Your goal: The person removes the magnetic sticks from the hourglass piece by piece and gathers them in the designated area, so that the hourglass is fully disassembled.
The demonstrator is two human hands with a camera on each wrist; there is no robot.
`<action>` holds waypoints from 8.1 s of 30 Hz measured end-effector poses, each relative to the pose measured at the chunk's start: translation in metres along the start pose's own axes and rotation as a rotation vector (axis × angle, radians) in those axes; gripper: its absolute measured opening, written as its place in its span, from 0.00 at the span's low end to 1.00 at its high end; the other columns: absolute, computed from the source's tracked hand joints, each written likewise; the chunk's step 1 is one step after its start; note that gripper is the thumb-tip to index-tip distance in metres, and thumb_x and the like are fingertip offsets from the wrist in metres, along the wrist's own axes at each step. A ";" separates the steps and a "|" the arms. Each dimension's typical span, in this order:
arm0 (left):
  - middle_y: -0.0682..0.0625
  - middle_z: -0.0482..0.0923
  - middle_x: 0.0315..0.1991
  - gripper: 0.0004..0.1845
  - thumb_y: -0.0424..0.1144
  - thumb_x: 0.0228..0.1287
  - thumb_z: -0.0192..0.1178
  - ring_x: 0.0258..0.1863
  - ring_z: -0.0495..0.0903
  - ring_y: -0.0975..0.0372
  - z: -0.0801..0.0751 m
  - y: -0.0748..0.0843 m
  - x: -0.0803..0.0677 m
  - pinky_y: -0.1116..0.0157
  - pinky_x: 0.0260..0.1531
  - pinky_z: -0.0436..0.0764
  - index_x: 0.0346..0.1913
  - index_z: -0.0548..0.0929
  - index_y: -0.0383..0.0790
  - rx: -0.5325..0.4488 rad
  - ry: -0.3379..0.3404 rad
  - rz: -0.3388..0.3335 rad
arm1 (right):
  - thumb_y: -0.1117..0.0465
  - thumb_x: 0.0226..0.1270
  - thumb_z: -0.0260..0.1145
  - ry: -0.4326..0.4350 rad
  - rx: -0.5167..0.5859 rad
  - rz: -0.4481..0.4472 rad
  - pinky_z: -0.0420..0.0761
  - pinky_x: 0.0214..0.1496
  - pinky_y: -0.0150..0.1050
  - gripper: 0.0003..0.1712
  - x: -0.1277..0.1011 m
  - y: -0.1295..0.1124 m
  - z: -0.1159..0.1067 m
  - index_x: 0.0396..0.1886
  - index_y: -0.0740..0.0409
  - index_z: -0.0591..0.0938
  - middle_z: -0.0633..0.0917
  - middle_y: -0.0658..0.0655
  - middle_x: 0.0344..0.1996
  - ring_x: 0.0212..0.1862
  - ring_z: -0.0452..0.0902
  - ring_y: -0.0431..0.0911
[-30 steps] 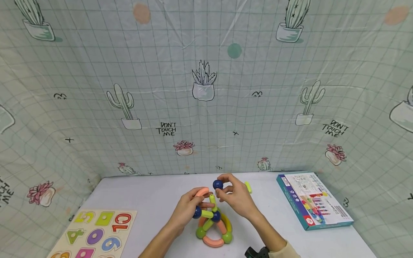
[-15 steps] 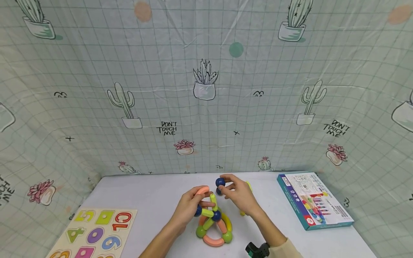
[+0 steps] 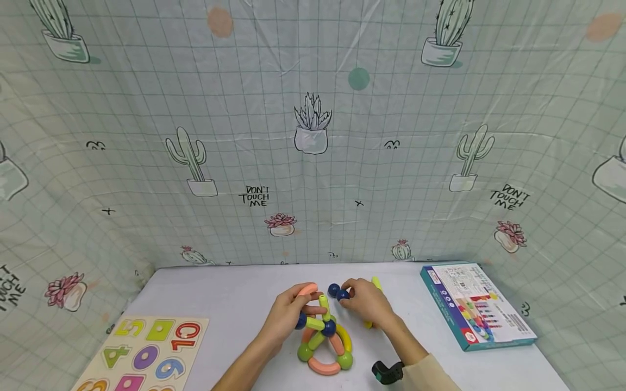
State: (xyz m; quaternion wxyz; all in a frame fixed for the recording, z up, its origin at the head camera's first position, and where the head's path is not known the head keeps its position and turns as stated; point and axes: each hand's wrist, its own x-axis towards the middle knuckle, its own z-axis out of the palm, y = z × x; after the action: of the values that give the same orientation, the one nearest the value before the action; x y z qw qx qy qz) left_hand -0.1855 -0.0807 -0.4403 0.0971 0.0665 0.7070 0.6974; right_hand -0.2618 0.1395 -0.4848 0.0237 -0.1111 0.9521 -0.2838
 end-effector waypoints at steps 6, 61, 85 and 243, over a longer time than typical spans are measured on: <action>0.38 0.80 0.59 0.23 0.39 0.81 0.45 0.46 0.88 0.54 0.000 -0.001 0.000 0.58 0.49 0.83 0.70 0.68 0.29 -0.015 -0.002 0.003 | 0.56 0.58 0.76 -0.011 -0.112 0.012 0.75 0.30 0.38 0.18 0.008 0.001 0.010 0.47 0.57 0.87 0.81 0.51 0.30 0.30 0.73 0.43; 0.40 0.81 0.57 0.23 0.38 0.81 0.46 0.46 0.88 0.54 0.002 -0.001 -0.002 0.61 0.47 0.84 0.71 0.68 0.29 -0.014 0.003 -0.013 | 0.58 0.61 0.75 -0.006 0.037 -0.006 0.78 0.32 0.40 0.20 0.019 0.002 0.020 0.52 0.56 0.81 0.86 0.51 0.31 0.31 0.78 0.42; 0.44 0.84 0.51 0.22 0.38 0.78 0.49 0.37 0.83 0.58 0.000 0.001 0.000 0.64 0.39 0.79 0.68 0.72 0.31 0.113 0.056 -0.001 | 0.49 0.70 0.67 -0.281 0.497 -0.281 0.80 0.43 0.39 0.23 -0.031 -0.019 -0.012 0.61 0.52 0.80 0.84 0.50 0.41 0.43 0.79 0.46; 0.48 0.84 0.43 0.14 0.37 0.65 0.67 0.31 0.82 0.60 0.005 0.003 0.010 0.69 0.22 0.78 0.52 0.84 0.43 0.286 0.079 0.137 | 0.49 0.79 0.57 -0.189 0.497 -0.331 0.74 0.32 0.36 0.15 -0.014 -0.028 -0.047 0.51 0.49 0.85 0.85 0.55 0.35 0.31 0.76 0.50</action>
State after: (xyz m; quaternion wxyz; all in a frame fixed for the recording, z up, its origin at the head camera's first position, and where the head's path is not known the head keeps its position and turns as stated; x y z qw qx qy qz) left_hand -0.1943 -0.0733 -0.4378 0.0110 0.1002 0.7961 0.5967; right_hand -0.2474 0.1446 -0.4306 0.0919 -0.2811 0.8161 -0.4965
